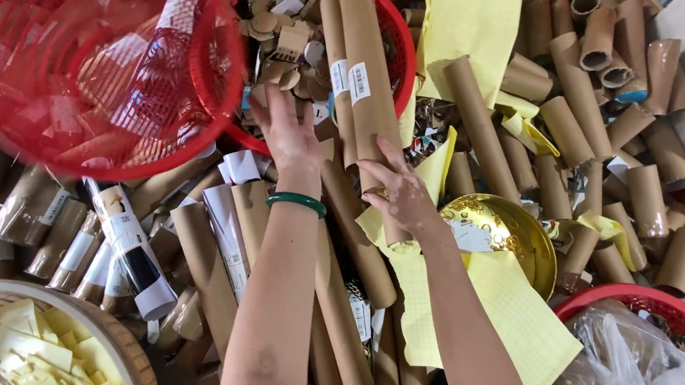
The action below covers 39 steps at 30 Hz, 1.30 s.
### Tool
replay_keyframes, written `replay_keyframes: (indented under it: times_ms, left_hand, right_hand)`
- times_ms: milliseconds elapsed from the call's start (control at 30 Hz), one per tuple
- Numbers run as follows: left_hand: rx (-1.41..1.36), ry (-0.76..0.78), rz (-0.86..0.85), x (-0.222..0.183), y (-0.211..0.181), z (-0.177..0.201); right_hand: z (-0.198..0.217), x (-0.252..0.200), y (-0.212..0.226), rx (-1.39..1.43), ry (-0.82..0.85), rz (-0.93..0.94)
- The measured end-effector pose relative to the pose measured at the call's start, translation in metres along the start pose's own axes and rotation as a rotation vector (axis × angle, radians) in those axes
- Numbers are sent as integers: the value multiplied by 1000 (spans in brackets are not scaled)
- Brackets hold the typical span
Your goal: The person wraps printed posters in yellow paper by hand. The person selects posters from a pile, aligns them with a sheet of yellow paper, rolls them together, and then folds the ends of the yellow paper inward into the poster tube.
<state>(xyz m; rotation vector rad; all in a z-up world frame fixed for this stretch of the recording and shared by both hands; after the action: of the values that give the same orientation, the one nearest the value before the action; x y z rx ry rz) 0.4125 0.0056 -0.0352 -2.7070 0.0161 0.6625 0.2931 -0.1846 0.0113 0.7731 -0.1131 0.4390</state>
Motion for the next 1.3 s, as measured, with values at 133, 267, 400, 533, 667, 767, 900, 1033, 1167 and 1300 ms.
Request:
replay_keyframes:
  times_ms: [133,267,400,533,667,767,900,1033,1167,1300]
  left_hand:
    - [199,41,58,7,17,27]
    - [204,-13,136,0,32,73]
    - [204,-9,197,-21,43,114]
    - [245,-96,247,-65,31,138]
    - [209,-64,209,-92,7,158]
    - [255,-80,211,-119,-14,171]
    - [314,-114,224,-149,-27,203]
    - [327,-168,263,-167,-20,261]
    - [452,-269,294,-198,-9,290]
    - [704,-438,49,-217,-10,339]
  right_hand:
    - [-7,1,-7,-40,17,-13]
    - [-6,-1,-5,-98,58,-16]
    - [-15,-4,-13,-83,40,7]
    - [-19,-13,0,-127,40,28]
    - [-13,-32,14,-104,-13,76]
    - [-11,-51,29,-112,-88,116]
    - [-33,-96,36,-291,-294,169]
    - [-83,-147,41,-4,-269,-74]
    - [-183,-209,8,-23,132,-336]
    - [-222,-248,-9,-12,164,-508]
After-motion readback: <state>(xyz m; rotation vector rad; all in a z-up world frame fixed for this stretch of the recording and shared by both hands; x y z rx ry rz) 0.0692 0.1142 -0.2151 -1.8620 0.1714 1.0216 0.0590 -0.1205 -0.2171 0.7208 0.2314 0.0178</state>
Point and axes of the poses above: each hand's wrist, its own x-axis towards the middle knuckle, its own z-axis out of the back of the hand, y = z × x, the point moved 8 cm from there along x, towards the middle knuckle, and after that the axes turned 15 degrees about z, right-handed, at the moved point
